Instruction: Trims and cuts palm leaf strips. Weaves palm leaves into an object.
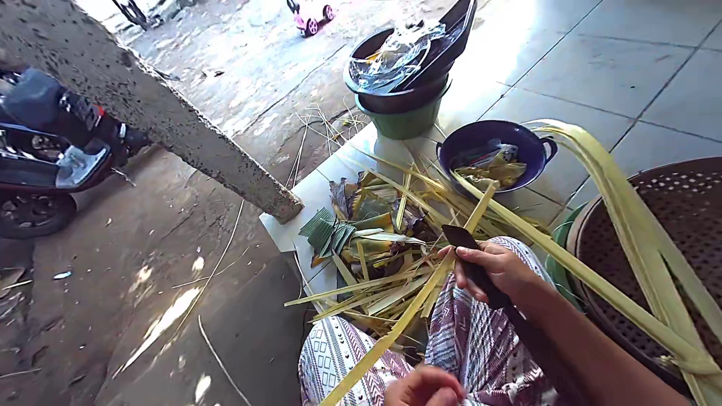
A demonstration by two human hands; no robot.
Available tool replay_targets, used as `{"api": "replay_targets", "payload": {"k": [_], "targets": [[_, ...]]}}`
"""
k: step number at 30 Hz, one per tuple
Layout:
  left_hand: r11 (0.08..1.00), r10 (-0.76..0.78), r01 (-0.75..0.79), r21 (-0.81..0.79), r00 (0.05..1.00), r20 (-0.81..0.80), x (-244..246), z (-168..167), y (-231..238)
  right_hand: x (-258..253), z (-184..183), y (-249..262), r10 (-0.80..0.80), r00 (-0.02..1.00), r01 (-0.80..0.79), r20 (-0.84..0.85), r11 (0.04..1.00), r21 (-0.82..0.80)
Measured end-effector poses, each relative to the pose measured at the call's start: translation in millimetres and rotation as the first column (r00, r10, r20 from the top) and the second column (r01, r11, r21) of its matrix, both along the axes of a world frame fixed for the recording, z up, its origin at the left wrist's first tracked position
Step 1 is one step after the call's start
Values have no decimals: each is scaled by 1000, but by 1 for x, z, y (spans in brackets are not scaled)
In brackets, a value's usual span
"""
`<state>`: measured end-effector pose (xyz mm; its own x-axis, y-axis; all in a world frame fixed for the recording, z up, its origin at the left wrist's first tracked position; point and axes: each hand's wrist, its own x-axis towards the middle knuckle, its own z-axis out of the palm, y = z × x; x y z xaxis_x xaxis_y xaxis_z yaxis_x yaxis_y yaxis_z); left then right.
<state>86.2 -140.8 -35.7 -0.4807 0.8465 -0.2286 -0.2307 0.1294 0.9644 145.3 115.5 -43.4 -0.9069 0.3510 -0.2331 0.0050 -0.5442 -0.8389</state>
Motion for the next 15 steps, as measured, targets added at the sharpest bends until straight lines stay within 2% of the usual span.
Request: {"api": "replay_targets", "payload": {"k": [1, 2, 3, 4, 6, 7, 9, 12, 13, 15], "targets": [[999, 26, -9, 53, 950, -312, -12, 7, 14, 4, 2, -3, 9, 1000, -9, 0, 1000, 24], [998, 34, 3, 67, 831, -556, -28, 13, 34, 6, 4, -7, 17, 1000, -17, -6, 999, 40], [999, -12, 40, 26, 735, -678, -44, 18, 55, 7, 5, -13, 14, 1000, -14, -15, 998, 60], [995, -103, 83, -63, 719, -688, -55, 24, 76, 8, 7, -18, -8, 1000, 10, -21, 996, 88], [966, -250, 177, -190, 834, -492, -67, 30, 114, 11, 9, -26, -117, 993, 119, -20, 981, 152], [957, -266, 193, -216, 881, -391, -71, 31, 127, 14, 8, -28, -175, 985, 174, -10, 969, 175], [965, -202, 153, -214, 952, -229, -81, 28, 143, 25, -1, -34, -242, 970, 239, 5, 962, 133], [991, -36, 33, -128, 999, -17, -89, 22, 154, 40, -23, -48, -311, 950, 310, -32, 950, -48], [995, 3, 1, -102, 999, 43, -88, 19, 157, 44, -31, -51, -319, 944, 308, -89, 944, -117], [997, 42, -35, -65, 992, 121, -83, 15, 159, 51, -44, -52, -215, 939, 161, -268, 964, -210]]}}
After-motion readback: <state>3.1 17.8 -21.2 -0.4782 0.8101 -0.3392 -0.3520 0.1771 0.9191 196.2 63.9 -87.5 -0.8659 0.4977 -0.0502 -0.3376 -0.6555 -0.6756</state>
